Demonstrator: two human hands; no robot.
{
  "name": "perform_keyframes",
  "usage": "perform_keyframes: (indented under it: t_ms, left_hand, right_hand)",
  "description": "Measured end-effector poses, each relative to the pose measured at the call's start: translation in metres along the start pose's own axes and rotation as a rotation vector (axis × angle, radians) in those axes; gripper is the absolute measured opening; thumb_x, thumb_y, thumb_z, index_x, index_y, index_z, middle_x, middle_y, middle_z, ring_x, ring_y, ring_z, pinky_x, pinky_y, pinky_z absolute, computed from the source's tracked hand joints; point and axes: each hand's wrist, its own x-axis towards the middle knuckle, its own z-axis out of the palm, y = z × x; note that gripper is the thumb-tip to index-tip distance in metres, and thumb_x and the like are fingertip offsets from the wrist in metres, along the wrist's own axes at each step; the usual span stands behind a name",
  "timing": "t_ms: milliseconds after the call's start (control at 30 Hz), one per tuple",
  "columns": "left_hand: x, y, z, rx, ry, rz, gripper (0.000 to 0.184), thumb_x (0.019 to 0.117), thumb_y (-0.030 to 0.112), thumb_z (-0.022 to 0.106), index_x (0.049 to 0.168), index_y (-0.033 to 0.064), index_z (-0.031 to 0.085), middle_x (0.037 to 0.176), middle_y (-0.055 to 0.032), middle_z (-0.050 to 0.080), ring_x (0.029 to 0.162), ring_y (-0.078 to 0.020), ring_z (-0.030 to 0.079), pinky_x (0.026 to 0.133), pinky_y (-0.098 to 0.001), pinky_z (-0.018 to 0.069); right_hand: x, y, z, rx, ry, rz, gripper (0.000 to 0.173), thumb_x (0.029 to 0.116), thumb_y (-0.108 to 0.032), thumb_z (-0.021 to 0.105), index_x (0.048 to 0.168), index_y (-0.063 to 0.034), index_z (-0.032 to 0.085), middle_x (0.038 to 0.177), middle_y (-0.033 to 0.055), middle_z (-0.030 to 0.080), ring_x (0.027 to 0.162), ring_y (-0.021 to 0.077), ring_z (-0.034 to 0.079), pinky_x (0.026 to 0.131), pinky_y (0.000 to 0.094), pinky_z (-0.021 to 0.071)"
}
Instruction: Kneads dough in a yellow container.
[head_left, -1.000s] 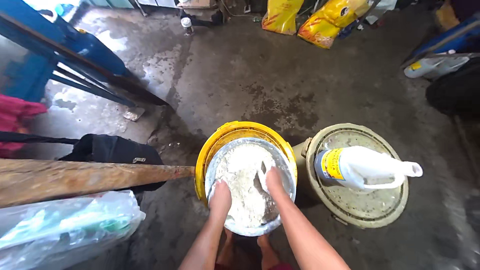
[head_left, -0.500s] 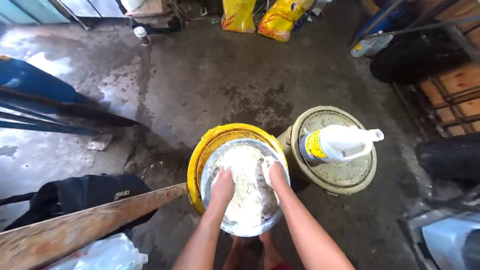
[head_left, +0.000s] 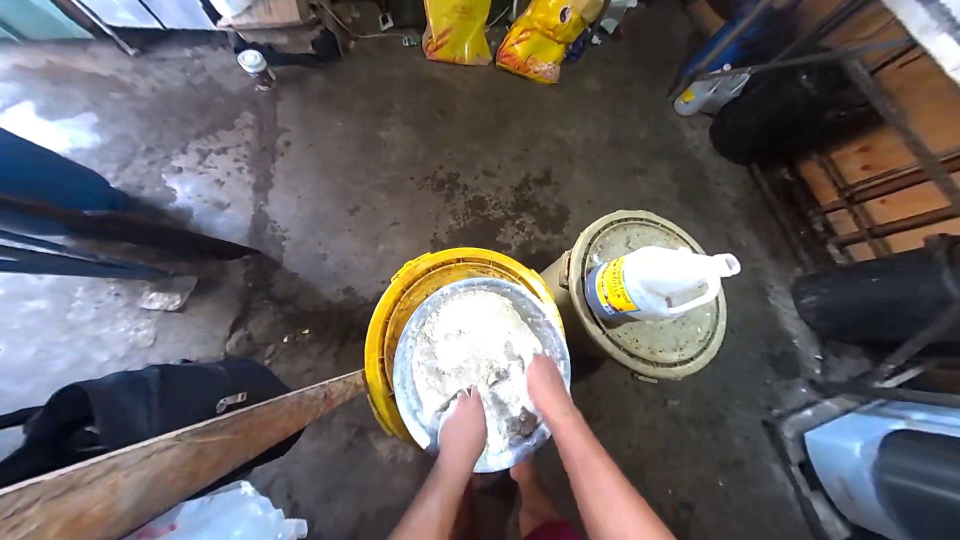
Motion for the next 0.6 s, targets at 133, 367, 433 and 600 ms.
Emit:
perform_keyframes:
  t_ms: [133, 367, 433, 600]
  left_hand:
    - [0.0, 0.002, -0.003, -0.003, -0.01, 0.026, 0.04, 0.1027, 0.01, 0.05, 0.142, 0.0046, 0.054, 0.14, -0.0208, 0.058, 0.126, -0.0383, 0.061, 0.1, -0.056, 0.0519]
    - [-0.025, -0.021, -0.042, -0.062, 0.104, -0.068, 0.042, 0.1025, 0.022, 0.055, 0.139, 0.0012, 0.057, 0.139, -0.0213, 0.059, 0.126, -0.0366, 0.06, 0.102, -0.0541, 0.0506]
    - [-0.022, -0.011, -0.038, -0.017, 0.105, -0.014, 0.042, 0.1034, 0.021, 0.053, 0.143, 0.0062, 0.055, 0.148, -0.0209, 0.053, 0.129, -0.0372, 0.058, 0.102, -0.0552, 0.051]
    - [0.009, 0.0, -0.031, 0.086, 0.086, 0.071, 0.038, 0.1048, 0.011, 0.048, 0.142, 0.0073, 0.056, 0.142, -0.0219, 0.056, 0.123, -0.0407, 0.061, 0.097, -0.0574, 0.0529]
  right_hand:
    - [0.013, -0.02, 0.042, -0.099, -0.038, -0.111, 0.038, 0.1051, -0.01, 0.046, 0.136, 0.0094, 0.057, 0.143, 0.0285, 0.054, 0.137, 0.0407, 0.051, 0.114, 0.051, 0.0425]
    - [-0.012, -0.019, -0.01, -0.002, -0.068, -0.084, 0.039, 0.1076, -0.006, 0.04, 0.139, 0.0119, 0.053, 0.147, 0.0283, 0.053, 0.142, 0.0387, 0.047, 0.119, 0.0487, 0.0357]
    - [-0.006, -0.009, -0.005, -0.039, -0.028, -0.082, 0.041, 0.1063, -0.009, 0.042, 0.142, 0.0107, 0.052, 0.15, 0.0277, 0.049, 0.144, 0.038, 0.045, 0.121, 0.0481, 0.0347]
    - [0.003, -0.018, 0.046, -0.104, -0.094, -0.197, 0.042, 0.1022, -0.015, 0.054, 0.138, 0.0077, 0.056, 0.147, 0.0297, 0.051, 0.138, 0.0421, 0.049, 0.115, 0.0534, 0.0412]
